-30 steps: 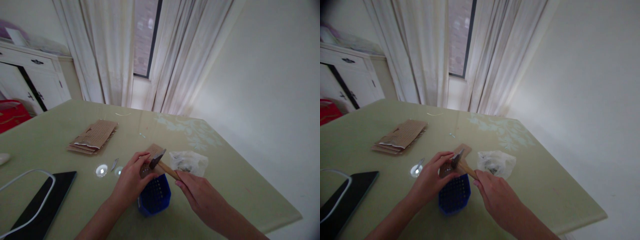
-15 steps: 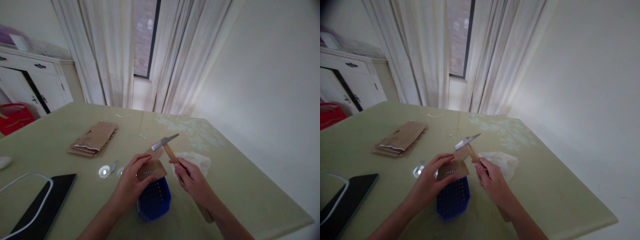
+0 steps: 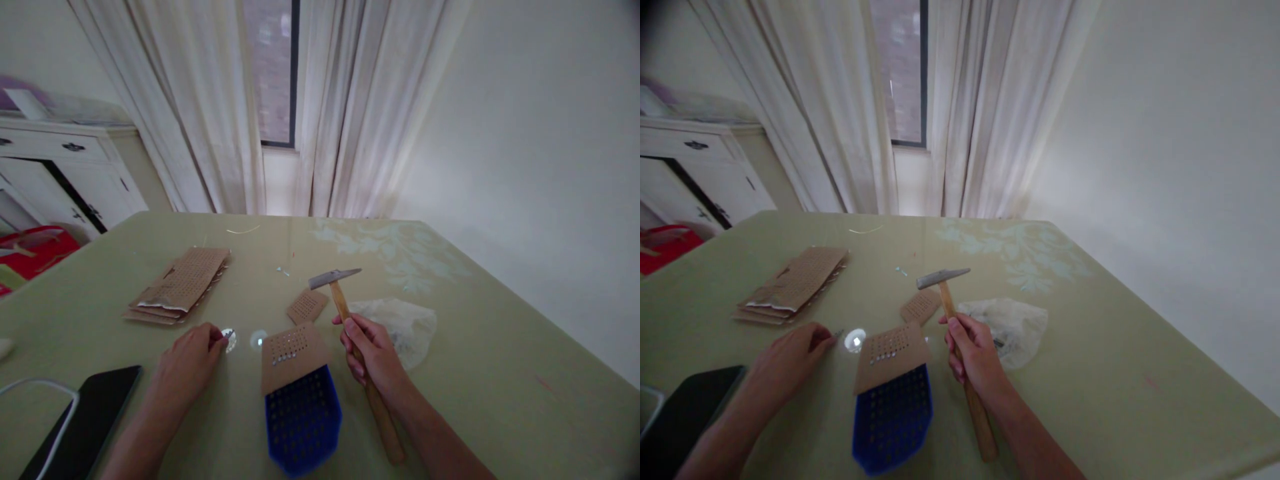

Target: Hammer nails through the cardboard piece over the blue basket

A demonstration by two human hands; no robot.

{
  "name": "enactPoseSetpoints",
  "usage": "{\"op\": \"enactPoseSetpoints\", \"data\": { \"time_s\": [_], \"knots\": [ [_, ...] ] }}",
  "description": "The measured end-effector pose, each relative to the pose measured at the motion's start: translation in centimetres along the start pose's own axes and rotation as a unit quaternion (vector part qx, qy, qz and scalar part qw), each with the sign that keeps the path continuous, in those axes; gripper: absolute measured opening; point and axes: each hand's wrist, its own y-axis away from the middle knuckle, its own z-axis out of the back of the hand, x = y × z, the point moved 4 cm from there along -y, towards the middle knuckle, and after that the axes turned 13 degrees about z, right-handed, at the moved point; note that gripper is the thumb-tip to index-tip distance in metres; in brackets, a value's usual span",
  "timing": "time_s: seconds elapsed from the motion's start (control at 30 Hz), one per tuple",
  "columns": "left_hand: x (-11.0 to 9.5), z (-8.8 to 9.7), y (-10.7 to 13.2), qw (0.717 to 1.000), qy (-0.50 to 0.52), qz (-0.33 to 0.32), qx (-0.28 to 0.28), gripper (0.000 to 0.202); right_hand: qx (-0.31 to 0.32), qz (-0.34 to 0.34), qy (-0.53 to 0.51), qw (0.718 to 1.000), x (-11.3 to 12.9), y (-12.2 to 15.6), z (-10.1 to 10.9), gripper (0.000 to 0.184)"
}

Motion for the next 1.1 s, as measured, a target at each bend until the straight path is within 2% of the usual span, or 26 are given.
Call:
{"op": "enactPoseSetpoints", "data": {
  "time_s": [0.2,0.3,0.37,0.4,0.47,0.5,0.57,0.73,1.1],
  "knots": [
    [-0.7,-1.1,0.2,0.996,0.046,-0.074,-0.026,0.02,0.018,-0.008,-0.01,1.0,-0.3,0.4,-0.7,0.053],
    [-1.3,-0.7,0.5,0.994,0.056,-0.082,-0.043,0.024,0.027,-0.008,-0.013,1.0,-0.7,0.5,-1.0,0.052],
    [-2.2,0.1,1.2,0.987,0.112,-0.089,-0.067,0.03,0.031,-0.004,-0.015,0.999,-1.0,0.5,-1.1,0.052],
    [-2.9,0.6,1.7,0.979,0.163,-0.095,-0.077,0.034,0.035,-0.003,-0.013,0.999,-1.2,0.5,-1.2,0.053],
    [-4.3,1.4,3.1,0.945,0.293,-0.122,-0.079,0.04,0.046,-0.003,-0.004,0.999,-1.4,0.6,-1.3,0.054],
    [-5.0,1.7,3.9,0.926,0.343,-0.141,-0.072,0.039,0.053,-0.005,0.001,0.999,-1.4,0.6,-1.4,0.054],
    [-6.4,1.8,5.6,0.905,0.379,-0.184,-0.057,0.029,0.065,-0.006,0.007,0.998,-1.4,0.8,-1.5,0.053],
    [-8.2,1.3,8.1,0.903,0.354,-0.238,-0.046,0.021,0.08,-0.006,0.023,0.997,-1.1,1.0,-1.8,0.049],
    [-8.6,0.8,8.3,0.904,0.334,-0.262,-0.056,0.019,0.092,-0.009,0.019,0.996,-1.2,1.3,-2.2,0.046]
  ]
}}
